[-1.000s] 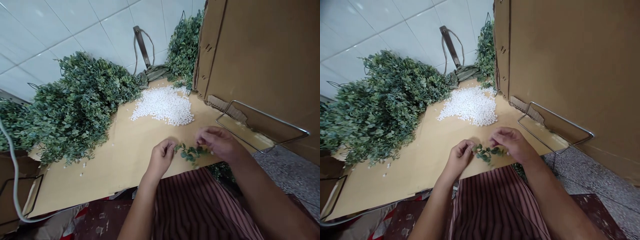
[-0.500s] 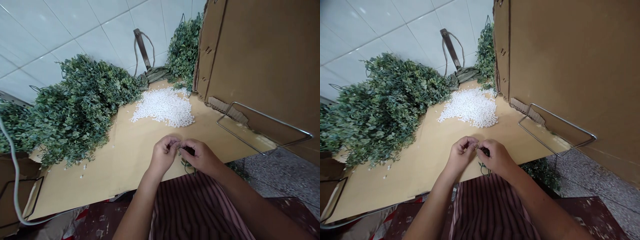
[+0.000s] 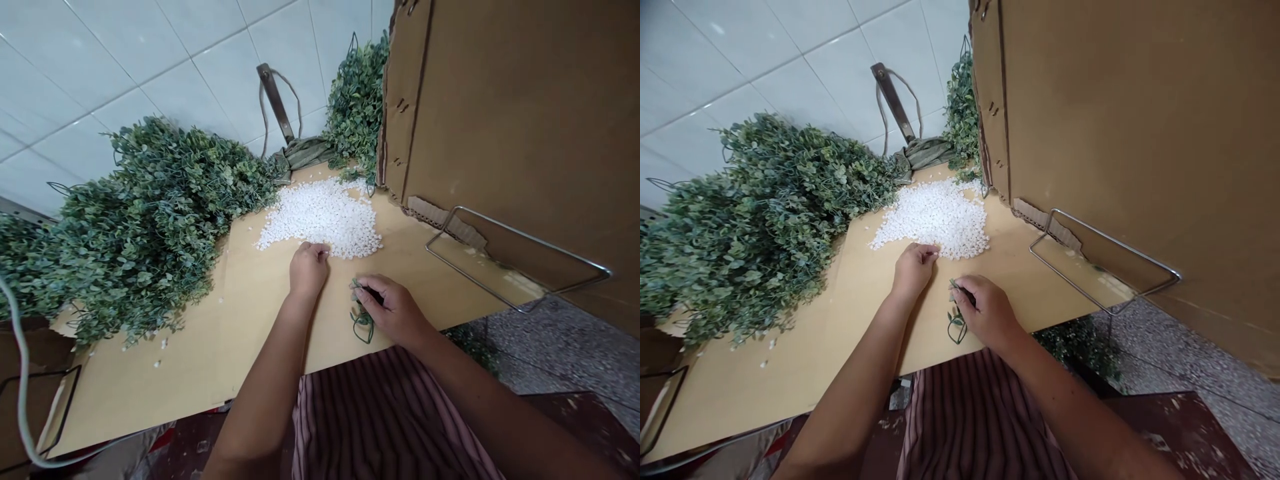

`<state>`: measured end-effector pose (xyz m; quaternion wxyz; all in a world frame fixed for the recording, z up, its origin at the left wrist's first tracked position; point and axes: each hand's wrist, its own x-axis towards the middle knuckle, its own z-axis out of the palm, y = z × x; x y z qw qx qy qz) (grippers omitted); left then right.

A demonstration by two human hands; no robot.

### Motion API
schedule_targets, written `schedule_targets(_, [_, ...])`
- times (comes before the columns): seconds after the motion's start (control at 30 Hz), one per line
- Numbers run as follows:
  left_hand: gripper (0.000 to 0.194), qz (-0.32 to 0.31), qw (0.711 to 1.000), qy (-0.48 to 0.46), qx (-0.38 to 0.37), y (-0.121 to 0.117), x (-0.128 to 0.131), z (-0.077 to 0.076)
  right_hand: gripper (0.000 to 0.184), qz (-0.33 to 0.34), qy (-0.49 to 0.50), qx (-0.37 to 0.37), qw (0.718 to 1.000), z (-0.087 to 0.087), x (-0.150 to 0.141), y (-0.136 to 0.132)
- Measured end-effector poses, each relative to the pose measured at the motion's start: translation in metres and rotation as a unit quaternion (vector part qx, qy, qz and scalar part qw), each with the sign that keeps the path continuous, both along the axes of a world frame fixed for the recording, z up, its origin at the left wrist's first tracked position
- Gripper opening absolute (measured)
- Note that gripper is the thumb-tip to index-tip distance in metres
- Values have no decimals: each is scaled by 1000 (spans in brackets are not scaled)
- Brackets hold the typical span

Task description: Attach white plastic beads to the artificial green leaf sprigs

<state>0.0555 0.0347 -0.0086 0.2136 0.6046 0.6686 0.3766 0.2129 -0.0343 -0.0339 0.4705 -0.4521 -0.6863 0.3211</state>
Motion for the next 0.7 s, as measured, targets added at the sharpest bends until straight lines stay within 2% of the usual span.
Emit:
schedule_targets(0.17, [15, -4, 999, -52, -14, -2, 2, 1, 18, 0, 4, -1, 1000, -1, 1, 1])
schedule_targets(0.3, [6, -18, 989, -143, -46, -25, 2, 11, 19, 8, 12, -5, 1000, 2, 3, 1])
schedule_targets(0.33, [7, -26, 982, -180, -56, -33, 3, 14, 19, 11, 9, -6, 1000, 2, 3, 1])
schedule_targets(0.47, [21, -59, 913, -387, -114, -64, 9, 20, 21, 27, -5, -3, 1000, 4, 5, 0])
schedule_targets(0.57, [24, -54, 889, -434, -138, -77, 14, 16, 20, 46, -7, 14, 999, 6, 6, -1])
schedule_targets(0.7, [23, -58, 879, -451, -143, -80, 16, 9, 20, 73, -2, 34, 997, 9, 7, -3])
